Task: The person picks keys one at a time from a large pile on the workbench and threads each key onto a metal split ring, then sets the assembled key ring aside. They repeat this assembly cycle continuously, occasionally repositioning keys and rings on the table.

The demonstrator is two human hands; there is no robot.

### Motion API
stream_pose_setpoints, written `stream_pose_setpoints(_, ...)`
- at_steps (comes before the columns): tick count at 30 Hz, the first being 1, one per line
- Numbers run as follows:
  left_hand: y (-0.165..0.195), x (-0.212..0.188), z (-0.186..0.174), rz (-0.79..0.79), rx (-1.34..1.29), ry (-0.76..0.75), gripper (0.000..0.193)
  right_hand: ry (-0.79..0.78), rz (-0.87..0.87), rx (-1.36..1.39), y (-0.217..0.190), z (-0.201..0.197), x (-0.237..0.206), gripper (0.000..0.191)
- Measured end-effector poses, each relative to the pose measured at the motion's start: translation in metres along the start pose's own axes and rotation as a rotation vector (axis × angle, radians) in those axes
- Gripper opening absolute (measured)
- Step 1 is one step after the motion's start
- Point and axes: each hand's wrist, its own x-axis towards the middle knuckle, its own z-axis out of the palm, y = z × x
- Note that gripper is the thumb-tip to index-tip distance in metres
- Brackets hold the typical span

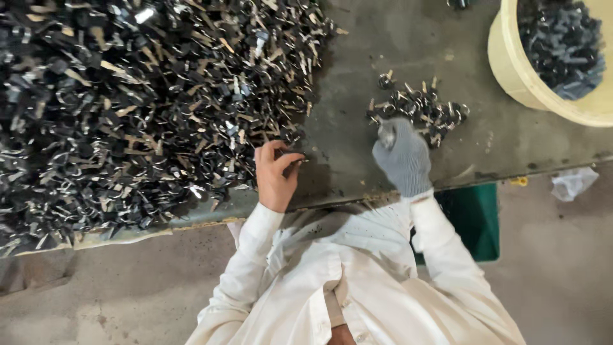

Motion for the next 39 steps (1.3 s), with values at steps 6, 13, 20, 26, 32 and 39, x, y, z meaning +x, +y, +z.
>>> stream_pose_setpoints(6,0.001,-0.018,0.036,-0.549,-0.893,-0.256,0.016,-0.432,-0.095,0.843,-0.039,0.032,-0.030,0.051)
stream_pose_setpoints(13,0.007,-0.016,0.041,-0.299,-0.671,-0.375,0.030,-0.346,-0.093,0.343,-0.036,0.012,-0.025,0.039)
stream_pose_setpoints(20,0.027,-0.015,0.032,0.069,0.040,-0.247,0.021,-0.095,-0.203,0.082,-0.050,0.010,-0.037,0.032)
stream_pose_setpoints(26,0.020,-0.026,0.031,-0.090,0.070,-0.312,0.016,-0.314,-0.239,0.093,-0.041,0.010,-0.045,0.032)
stream_pose_setpoints(32,0.022,-0.031,0.028,-0.114,-0.009,-0.287,0.022,-0.374,-0.273,0.046,-0.046,0.021,-0.036,0.032)
stream_pose_setpoints(39,0.026,-0.029,0.029,-0.073,-0.005,-0.298,0.027,-0.402,-0.293,0.015,-0.050,0.028,-0.030,0.032)
